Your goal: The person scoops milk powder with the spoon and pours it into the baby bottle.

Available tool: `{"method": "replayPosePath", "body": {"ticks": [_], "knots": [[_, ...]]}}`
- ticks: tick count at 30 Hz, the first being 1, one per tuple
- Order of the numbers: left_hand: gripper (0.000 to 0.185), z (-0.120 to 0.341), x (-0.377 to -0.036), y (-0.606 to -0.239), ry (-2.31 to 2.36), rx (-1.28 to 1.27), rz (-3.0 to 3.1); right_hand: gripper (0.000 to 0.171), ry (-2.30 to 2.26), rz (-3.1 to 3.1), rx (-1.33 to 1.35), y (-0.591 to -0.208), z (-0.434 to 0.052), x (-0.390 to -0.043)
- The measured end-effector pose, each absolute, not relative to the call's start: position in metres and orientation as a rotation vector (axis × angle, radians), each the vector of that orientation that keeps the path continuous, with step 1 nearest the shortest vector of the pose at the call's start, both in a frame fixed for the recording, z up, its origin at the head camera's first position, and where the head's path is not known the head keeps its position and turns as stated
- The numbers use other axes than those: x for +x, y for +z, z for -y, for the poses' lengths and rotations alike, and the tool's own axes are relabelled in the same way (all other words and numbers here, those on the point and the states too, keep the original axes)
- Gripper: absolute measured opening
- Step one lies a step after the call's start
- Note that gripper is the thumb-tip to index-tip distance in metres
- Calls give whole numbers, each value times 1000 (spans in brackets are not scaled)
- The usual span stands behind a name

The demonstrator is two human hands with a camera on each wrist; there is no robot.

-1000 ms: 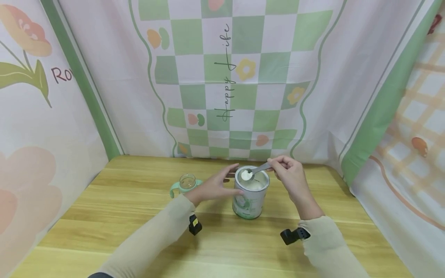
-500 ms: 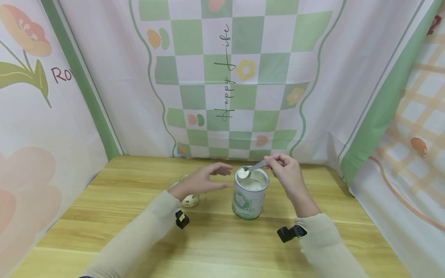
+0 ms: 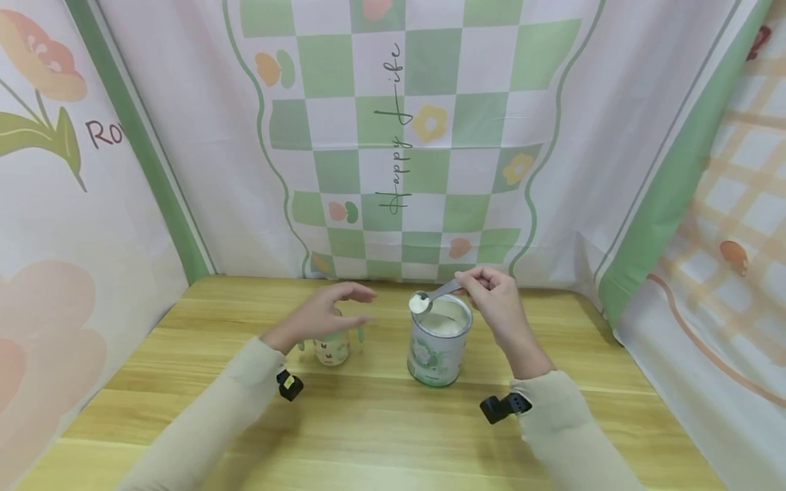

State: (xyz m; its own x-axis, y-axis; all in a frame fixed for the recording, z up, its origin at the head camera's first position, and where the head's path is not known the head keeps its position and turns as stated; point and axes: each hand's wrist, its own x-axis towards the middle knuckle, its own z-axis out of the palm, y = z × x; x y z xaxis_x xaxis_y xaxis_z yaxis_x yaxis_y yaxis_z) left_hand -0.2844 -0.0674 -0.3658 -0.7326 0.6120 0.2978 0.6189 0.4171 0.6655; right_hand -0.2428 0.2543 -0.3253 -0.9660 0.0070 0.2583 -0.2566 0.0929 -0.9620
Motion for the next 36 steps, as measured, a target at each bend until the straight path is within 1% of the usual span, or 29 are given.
{"method": "replayPosePath", "body": {"ticks": [6, 10, 16, 21, 26, 36], "knots": [[47, 89, -285, -375, -1292, -1061, 2652, 16, 1994, 2154, 292, -324, -245, -244], [54, 102, -287, -387, -1347, -1015, 2640, 18, 1944, 2184, 327, -324, -239, -245], [67, 115, -287, -406, -1508, -843, 2661, 28, 1898, 2214, 365, -326, -229, -249], [76, 117, -283, -418, -1631, -691, 2709, 30, 1911, 2238, 363, -327, -218, -250], [75, 117, -279, -422, -1678, -609, 2736, 30, 1949, 2230, 359, -327, -206, -252], [70, 117, -280, -428, -1702, -576, 2753, 31, 1969, 2254, 344, -328, -179, -255]]}}
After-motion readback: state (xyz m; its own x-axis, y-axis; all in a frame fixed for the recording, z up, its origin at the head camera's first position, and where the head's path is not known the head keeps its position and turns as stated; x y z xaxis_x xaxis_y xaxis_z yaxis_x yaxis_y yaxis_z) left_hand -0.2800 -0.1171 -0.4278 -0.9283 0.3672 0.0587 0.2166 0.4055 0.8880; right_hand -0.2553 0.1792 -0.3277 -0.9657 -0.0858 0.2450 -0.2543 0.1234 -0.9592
